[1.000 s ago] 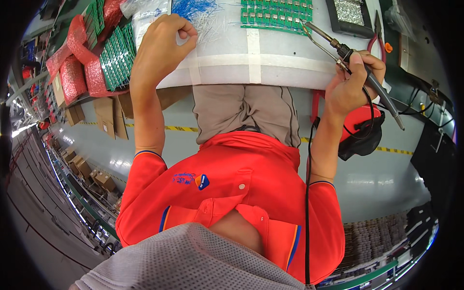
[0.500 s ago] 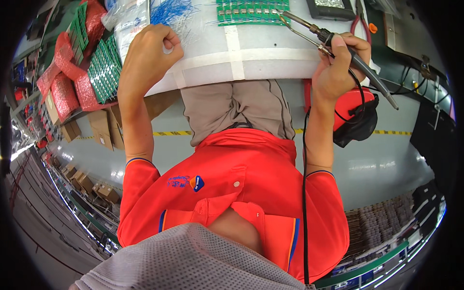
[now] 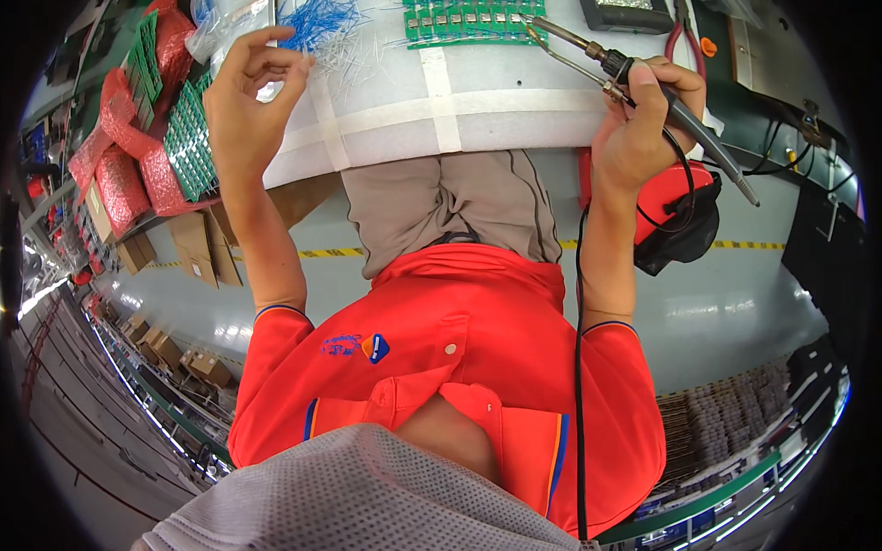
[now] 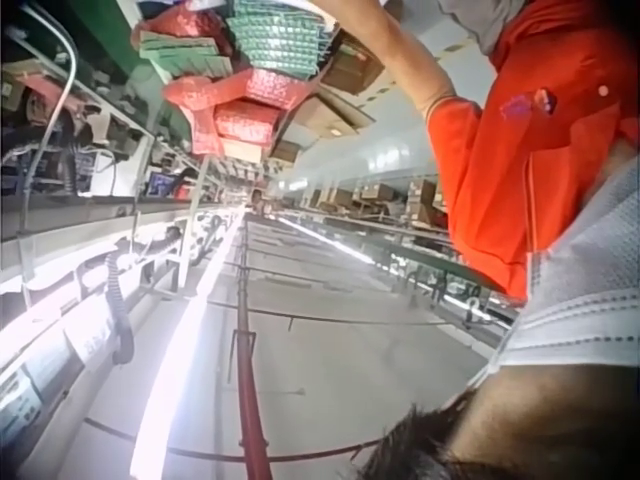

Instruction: Manually assembling and soldering components onto a printed circuit board at a factory workstation.

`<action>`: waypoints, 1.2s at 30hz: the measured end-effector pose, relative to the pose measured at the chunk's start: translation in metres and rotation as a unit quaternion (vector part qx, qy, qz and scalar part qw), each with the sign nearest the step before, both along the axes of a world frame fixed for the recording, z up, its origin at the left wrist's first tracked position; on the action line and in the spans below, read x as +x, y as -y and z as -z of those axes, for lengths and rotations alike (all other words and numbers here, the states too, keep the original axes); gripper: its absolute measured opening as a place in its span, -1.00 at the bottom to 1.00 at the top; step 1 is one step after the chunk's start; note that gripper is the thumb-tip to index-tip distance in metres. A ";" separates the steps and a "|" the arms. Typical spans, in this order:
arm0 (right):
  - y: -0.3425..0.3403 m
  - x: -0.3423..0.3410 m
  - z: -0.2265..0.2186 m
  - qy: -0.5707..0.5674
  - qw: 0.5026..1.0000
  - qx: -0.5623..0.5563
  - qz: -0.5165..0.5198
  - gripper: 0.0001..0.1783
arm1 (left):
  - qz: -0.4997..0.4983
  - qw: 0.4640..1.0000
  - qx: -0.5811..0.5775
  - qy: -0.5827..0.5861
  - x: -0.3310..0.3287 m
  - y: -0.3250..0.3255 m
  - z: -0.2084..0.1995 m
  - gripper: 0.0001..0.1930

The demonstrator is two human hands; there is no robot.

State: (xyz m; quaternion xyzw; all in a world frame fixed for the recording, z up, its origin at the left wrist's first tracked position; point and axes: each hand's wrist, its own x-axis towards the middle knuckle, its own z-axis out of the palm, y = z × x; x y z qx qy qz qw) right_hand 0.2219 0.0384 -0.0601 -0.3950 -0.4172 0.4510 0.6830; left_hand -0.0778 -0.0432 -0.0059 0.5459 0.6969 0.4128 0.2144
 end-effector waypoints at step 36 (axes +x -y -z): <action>0.014 -0.021 -0.006 0.143 0.972 -0.050 -0.181 -0.43 | 0.071 0.925 0.060 0.369 0.115 -0.031 0.028 -0.84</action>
